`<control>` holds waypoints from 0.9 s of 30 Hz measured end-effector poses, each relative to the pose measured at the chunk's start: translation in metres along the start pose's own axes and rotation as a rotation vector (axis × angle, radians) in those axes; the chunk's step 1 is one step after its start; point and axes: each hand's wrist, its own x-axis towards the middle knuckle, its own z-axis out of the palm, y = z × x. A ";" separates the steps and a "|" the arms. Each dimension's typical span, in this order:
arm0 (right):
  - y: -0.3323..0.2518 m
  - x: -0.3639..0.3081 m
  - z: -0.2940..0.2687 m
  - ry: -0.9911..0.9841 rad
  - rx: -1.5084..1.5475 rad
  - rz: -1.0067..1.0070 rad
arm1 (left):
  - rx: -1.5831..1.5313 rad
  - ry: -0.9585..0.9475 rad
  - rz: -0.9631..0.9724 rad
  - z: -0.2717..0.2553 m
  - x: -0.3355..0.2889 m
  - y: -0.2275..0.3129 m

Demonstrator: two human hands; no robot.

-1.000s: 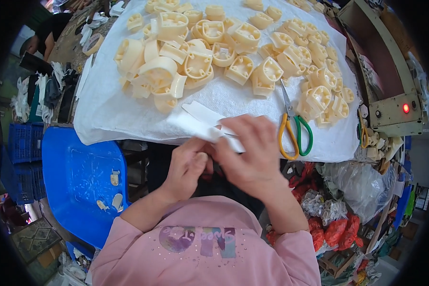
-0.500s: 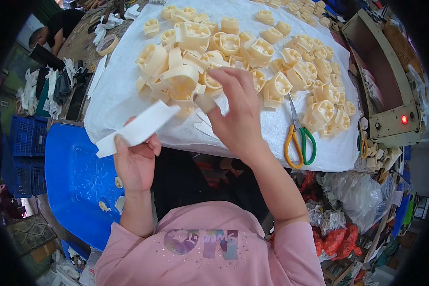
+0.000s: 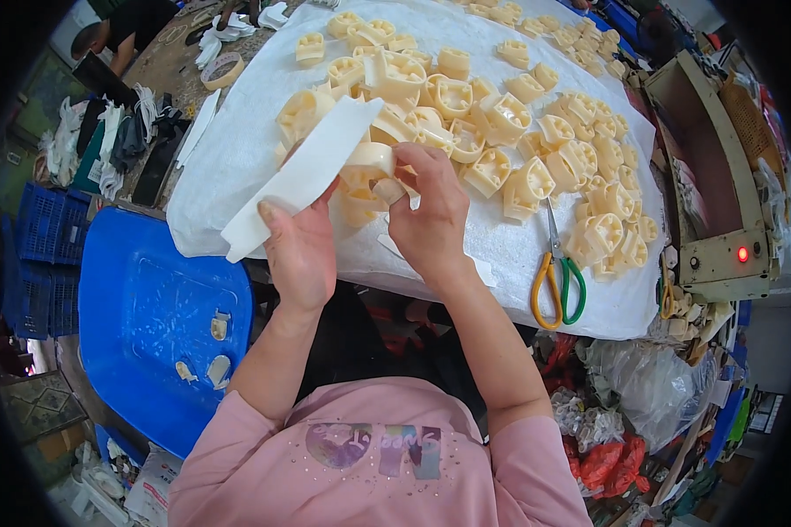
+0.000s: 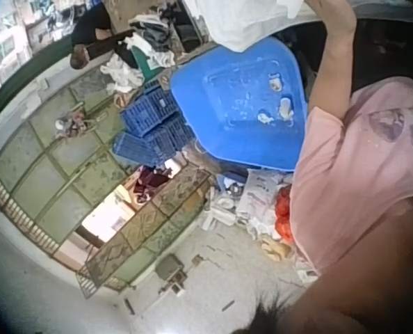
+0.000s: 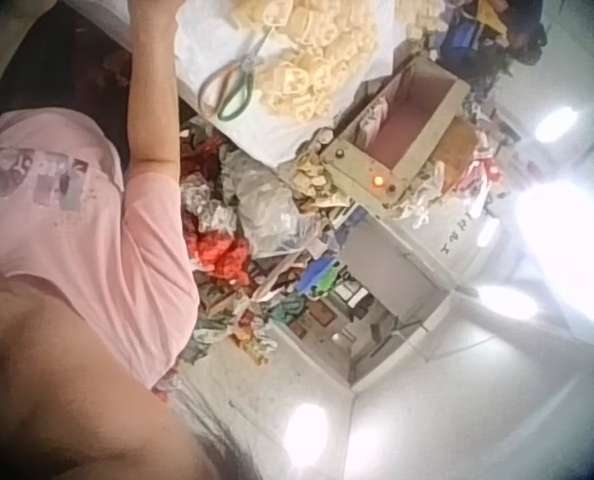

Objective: Sort and inspect plastic shoe mold components in a factory setting.

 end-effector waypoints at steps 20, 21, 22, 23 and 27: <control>-0.008 -0.002 -0.070 0.010 0.275 0.398 | 0.433 0.086 -0.079 -0.004 0.019 -0.010; -0.006 -0.002 -0.073 0.025 0.268 0.397 | 0.428 0.070 -0.082 -0.003 0.020 -0.009; -0.003 -0.001 -0.077 0.017 0.313 0.388 | 0.407 0.049 -0.058 -0.001 0.022 -0.007; 0.000 -0.001 -0.080 0.009 0.358 0.378 | 0.386 0.029 -0.034 0.002 0.025 -0.005; 0.004 0.004 -0.073 -0.087 0.424 0.363 | 0.316 -0.056 0.073 0.005 0.034 -0.004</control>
